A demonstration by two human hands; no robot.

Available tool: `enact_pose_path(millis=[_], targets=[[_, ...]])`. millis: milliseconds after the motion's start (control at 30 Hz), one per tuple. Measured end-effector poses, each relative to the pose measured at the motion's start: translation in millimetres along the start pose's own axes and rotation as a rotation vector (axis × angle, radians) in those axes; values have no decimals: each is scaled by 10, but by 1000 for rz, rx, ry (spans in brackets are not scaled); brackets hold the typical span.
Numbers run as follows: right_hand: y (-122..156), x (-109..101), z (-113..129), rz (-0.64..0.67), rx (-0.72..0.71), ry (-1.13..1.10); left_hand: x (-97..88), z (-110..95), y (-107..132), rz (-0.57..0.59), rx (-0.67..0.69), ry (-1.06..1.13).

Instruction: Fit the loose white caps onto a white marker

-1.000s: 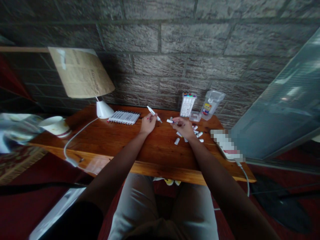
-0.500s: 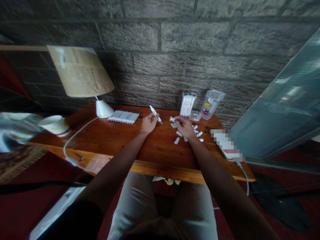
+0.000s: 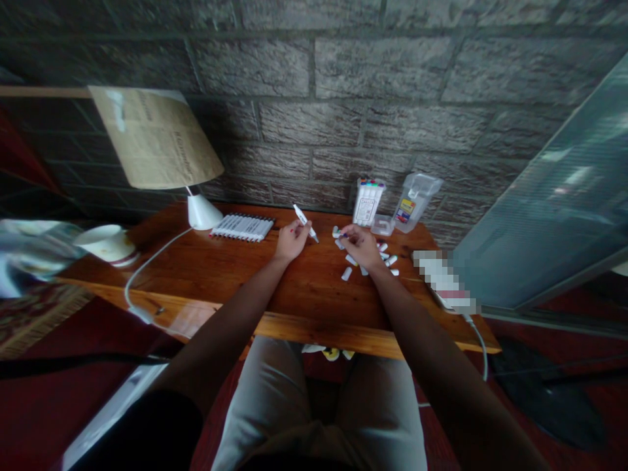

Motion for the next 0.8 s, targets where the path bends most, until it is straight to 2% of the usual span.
enact_pose_path(millis=[167,400,667,800], targets=[[-11,16,-31,-6,11,9,14,5,-1,8,7,13],[-47,-56,-59,-99,71,14,8,10,-7,0,13,-13],[-15,-53,9,-81,61,157,14,65,-10,8,11,-35],[-18,-41,-6,-59,39,158,19,38,-9,7,7,-21]])
Point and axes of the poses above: each hand's wrist, its own y-axis away from the middle knuckle, its own x-axis out of the palm, z = x × y, the point moved 6 cm from there along -y, towards the middle knuckle, and after that the axes turned 13 degrees about x, right-handed, at the moved point
